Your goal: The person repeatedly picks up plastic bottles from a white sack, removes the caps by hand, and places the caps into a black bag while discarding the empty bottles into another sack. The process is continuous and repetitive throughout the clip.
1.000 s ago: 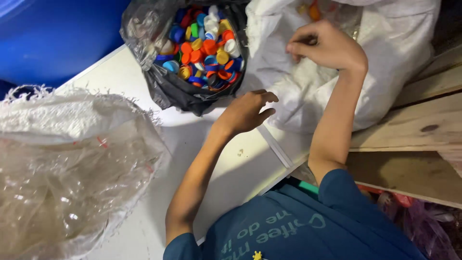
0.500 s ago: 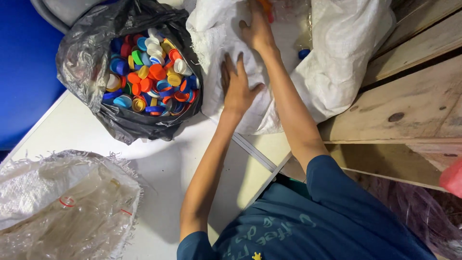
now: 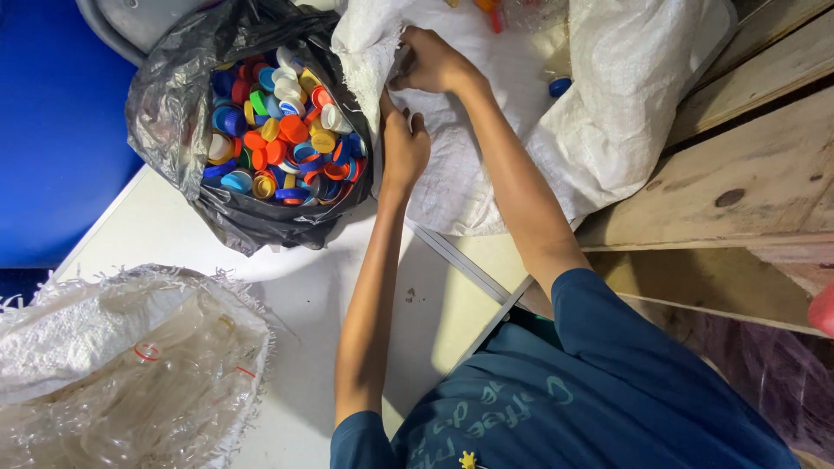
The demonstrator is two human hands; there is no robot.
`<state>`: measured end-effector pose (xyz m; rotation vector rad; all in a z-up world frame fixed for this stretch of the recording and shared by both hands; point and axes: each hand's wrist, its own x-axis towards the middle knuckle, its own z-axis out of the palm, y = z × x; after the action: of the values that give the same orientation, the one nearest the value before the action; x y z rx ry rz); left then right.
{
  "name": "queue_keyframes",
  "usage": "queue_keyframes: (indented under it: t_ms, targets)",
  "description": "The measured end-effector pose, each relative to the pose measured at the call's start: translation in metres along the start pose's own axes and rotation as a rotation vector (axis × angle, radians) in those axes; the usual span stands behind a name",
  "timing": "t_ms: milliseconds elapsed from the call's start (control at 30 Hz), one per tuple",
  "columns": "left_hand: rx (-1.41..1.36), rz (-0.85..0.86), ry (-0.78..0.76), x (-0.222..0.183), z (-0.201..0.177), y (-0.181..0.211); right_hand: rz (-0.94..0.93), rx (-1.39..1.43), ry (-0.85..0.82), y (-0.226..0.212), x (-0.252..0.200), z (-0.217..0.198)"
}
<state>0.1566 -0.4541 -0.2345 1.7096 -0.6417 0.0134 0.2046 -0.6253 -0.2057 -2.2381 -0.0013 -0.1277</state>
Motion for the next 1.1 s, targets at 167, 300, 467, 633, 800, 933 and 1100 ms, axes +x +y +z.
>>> queue_keyframes:
  t_ms: [167, 300, 467, 633, 800, 933, 1100]
  targets:
    - [-0.021, -0.012, -0.027, -0.005, -0.009, 0.03, -0.027, -0.18, -0.287, -0.061, -0.046, -0.072]
    - [-0.249, -0.192, -0.167, -0.012, -0.013, 0.052, -0.017, -0.262, -0.354, -0.129, -0.108, -0.13]
    - [-0.699, -0.372, -0.279, -0.021, -0.046, 0.13, -0.226, -0.279, -0.352, -0.205, -0.172, -0.151]
    - [-0.794, -0.1, -0.26, -0.035, -0.101, 0.174, -0.706, -0.51, -0.299, -0.253, -0.185, -0.12]
    - [-0.346, 0.064, -0.108, -0.059, -0.167, 0.184, -0.611, -0.25, -0.384, -0.274, -0.167, -0.097]
    - [0.194, 0.098, 0.039, -0.081, -0.21, 0.204, -0.351, 0.068, 0.013, -0.298, -0.145, -0.051]
    - [0.599, 0.047, 0.156, -0.095, -0.246, 0.219, -0.683, 0.087, 0.05, -0.328, -0.118, 0.005]
